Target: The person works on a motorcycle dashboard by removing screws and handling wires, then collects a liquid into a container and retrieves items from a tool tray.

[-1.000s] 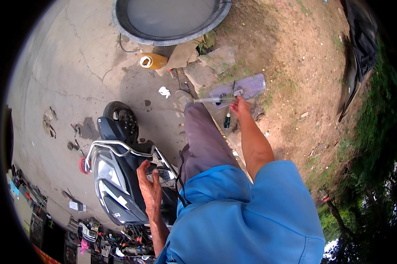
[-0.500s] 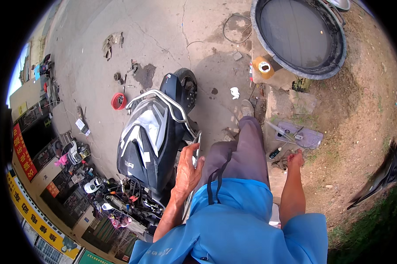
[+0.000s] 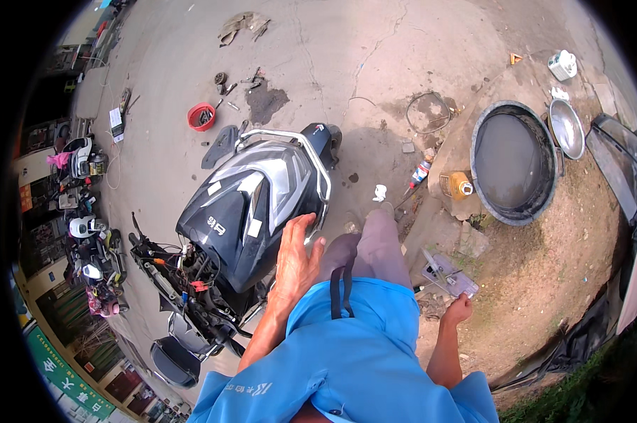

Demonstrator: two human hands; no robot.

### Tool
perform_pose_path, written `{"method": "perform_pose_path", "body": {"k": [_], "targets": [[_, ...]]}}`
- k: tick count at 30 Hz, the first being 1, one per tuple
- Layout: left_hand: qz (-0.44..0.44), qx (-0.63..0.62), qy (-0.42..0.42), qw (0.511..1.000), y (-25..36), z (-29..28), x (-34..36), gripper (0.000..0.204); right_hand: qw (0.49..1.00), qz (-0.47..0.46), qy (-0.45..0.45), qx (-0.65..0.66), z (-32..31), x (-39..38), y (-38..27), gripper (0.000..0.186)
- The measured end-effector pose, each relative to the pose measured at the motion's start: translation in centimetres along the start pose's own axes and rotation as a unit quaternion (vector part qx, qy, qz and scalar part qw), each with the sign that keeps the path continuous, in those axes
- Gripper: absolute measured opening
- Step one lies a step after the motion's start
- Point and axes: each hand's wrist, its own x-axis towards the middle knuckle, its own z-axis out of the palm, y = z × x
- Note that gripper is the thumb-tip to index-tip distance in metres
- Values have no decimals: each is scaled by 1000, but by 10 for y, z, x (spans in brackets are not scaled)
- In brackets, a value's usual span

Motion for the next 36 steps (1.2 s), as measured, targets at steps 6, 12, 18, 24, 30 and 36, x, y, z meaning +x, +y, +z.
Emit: {"method": "perform_pose_path", "body": {"k": [6,12,18,24,30,36], "targets": [[-51,-39,62,996,-5,-21,38,45,996,-79,34,17,10,30,-131,31],[-140,-28,110,984,-4,-27,94,47,992,-96,83,-12,69,120,-259,34],[-229,-29,145,962,9,-38,136,45,988,-150,-8,21,163,163,-399,32],[-261,-11,188,947,9,-50,173,44,973,-212,-77,37,275,174,-492,34],[-267,-47,225,936,-1,-58,240,45,927,-343,-150,7,364,154,-566,37],[-264,-89,251,927,-21,-59,334,45,918,-369,-145,-17,430,152,-635,39]]}}
